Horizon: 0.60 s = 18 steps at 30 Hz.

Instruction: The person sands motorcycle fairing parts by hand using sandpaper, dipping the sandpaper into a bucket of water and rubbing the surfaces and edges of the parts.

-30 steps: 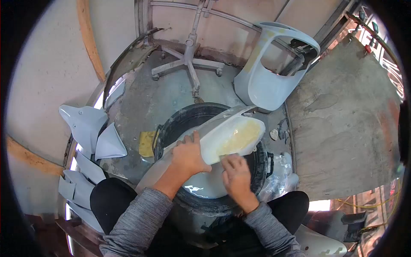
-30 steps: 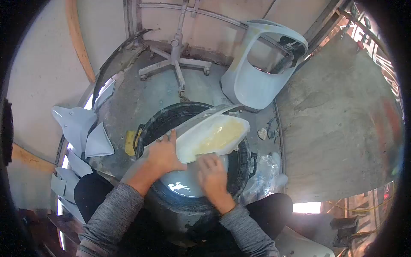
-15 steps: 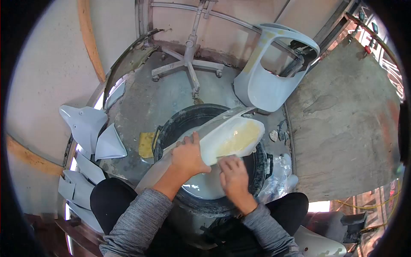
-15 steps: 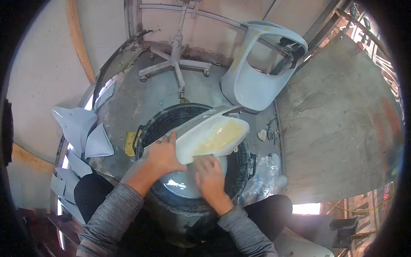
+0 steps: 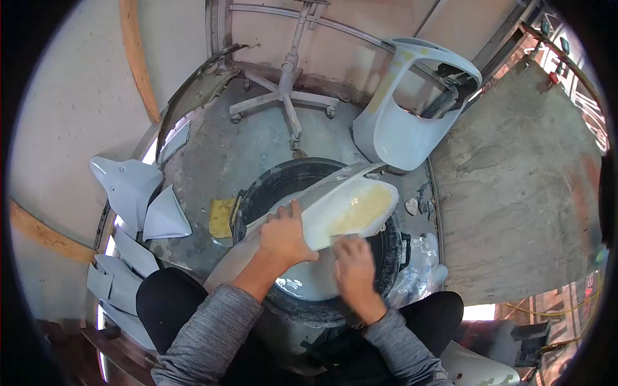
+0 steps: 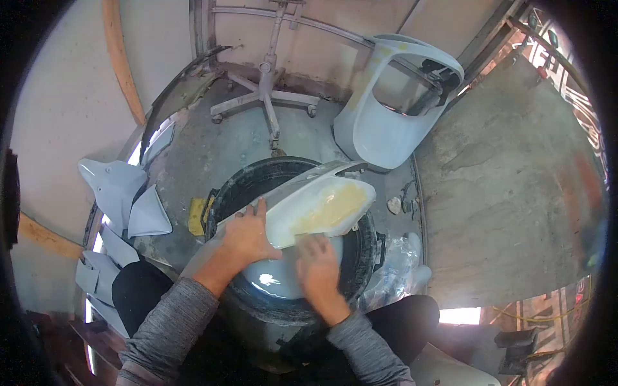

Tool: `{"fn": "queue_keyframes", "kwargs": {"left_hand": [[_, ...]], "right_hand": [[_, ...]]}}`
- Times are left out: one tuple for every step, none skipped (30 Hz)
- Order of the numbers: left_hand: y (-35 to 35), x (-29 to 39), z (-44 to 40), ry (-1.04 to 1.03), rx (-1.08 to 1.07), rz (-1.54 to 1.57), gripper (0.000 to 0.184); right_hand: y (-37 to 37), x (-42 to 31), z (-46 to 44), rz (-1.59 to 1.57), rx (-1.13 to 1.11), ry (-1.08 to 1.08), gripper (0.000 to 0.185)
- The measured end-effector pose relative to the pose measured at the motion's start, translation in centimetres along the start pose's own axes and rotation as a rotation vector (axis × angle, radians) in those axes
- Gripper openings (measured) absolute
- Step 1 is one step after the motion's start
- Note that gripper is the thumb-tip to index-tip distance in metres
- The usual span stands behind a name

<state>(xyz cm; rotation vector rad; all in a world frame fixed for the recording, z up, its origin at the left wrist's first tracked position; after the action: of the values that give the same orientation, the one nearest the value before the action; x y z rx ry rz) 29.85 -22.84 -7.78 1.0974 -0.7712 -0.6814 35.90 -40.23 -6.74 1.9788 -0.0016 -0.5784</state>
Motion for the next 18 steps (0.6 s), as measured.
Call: {"fn": "queue_keyframes", "kwargs": {"left_hand": [[0.1, 0.0, 0.1, -0.003, 0.0, -0.003, 0.125], [0.2, 0.0, 0.2, 0.003, 0.0, -0.004, 0.125], [0.3, 0.0, 0.2, 0.009, 0.003, -0.005, 0.125], [0.3, 0.1, 0.2, 0.011, 0.006, -0.002, 0.125], [0.1, 0.1, 0.2, 0.012, 0.012, -0.011, 0.125], [0.0, 0.1, 0.1, 0.011, 0.018, -0.022, 0.125], [0.0, 0.2, 0.1, 0.006, 0.018, -0.024, 0.125], [0.0, 0.2, 0.1, 0.003, 0.025, -0.006, 0.125], [0.0, 0.0, 0.1, 0.002, 0.03, 0.011, 0.124], [0.0, -0.1, 0.2, 0.004, 0.029, 0.011, 0.124], [0.1, 0.0, 0.2, 0.006, 0.029, 0.011, 0.124], [0.2, 0.1, 0.3, 0.007, 0.029, 0.014, 0.124], [0.3, 0.2, 0.3, 0.011, 0.033, 0.021, 0.124], [0.5, 0.2, 0.5, -0.003, 0.057, 0.012, 0.125], [0.6, 0.3, 0.6, -0.021, 0.08, -0.003, 0.125], [0.8, 0.2, 0.6, -0.024, 0.081, -0.009, 0.125], [0.9, 0.3, 0.7, -0.019, 0.081, -0.012, 0.125], [1.0, 0.4, 0.8, -0.011, 0.083, -0.011, 0.125]], "right_hand": [[0.7, 1.9, -0.3, -0.017, 0.082, -0.165, 0.046], [0.6, 2.0, -0.2, 0.007, 0.079, -0.164, 0.046], [0.7, 1.7, -0.4, 0.032, 0.077, -0.162, 0.046], [0.6, 0.5, -0.5, 0.034, 0.076, -0.158, 0.046], [0.1, -1.7, -0.4, -0.017, 0.049, -0.059, 0.045], [-0.1, -2.9, -0.4, -0.068, 0.024, 0.038, 0.045], [0.4, -2.0, -0.5, -0.066, 0.027, 0.034, 0.045], [1.1, 0.0, -0.6, -0.027, 0.053, -0.05, 0.046], [1.2, 1.7, -0.5, 0.009, 0.076, -0.134, 0.047], [0.6, 2.9, 0.0, 0.022, 0.109, -0.142, 0.045], [0.5, 1.8, -0.1, 0.022, 0.107, -0.139, 0.045], [0.2, -0.6, -0.3, -0.004, 0.065, -0.052, 0.043], [0.0, -2.3, -0.5, -0.03, 0.023, 0.038, 0.042], [0.0, -2.9, -0.5, -0.066, 0.045, 0.047, 0.04], [0.3, -1.8, -0.5, -0.066, 0.051, 0.043, 0.04], [0.9, 0.5, -0.6, -0.03, 0.062, -0.055, 0.042], [1.0, 2.1, -0.5, 0.005, 0.069, -0.153, 0.044], [0.8, 2.0, -0.5, 0.034, 0.084, -0.129, 0.044]]}}
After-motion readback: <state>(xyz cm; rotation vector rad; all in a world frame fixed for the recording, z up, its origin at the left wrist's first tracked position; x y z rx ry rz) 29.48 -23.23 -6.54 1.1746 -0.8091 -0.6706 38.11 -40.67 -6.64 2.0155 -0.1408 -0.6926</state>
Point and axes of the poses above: each hand's wrist, its own z-axis away from the middle knuckle, its own y-axis out of the back of the hand, x = y × z, the point moved 4 cm from there along -z, towards the middle knuckle, and after that the axes turned 12 degrees about -z, right-handed, at the moved point
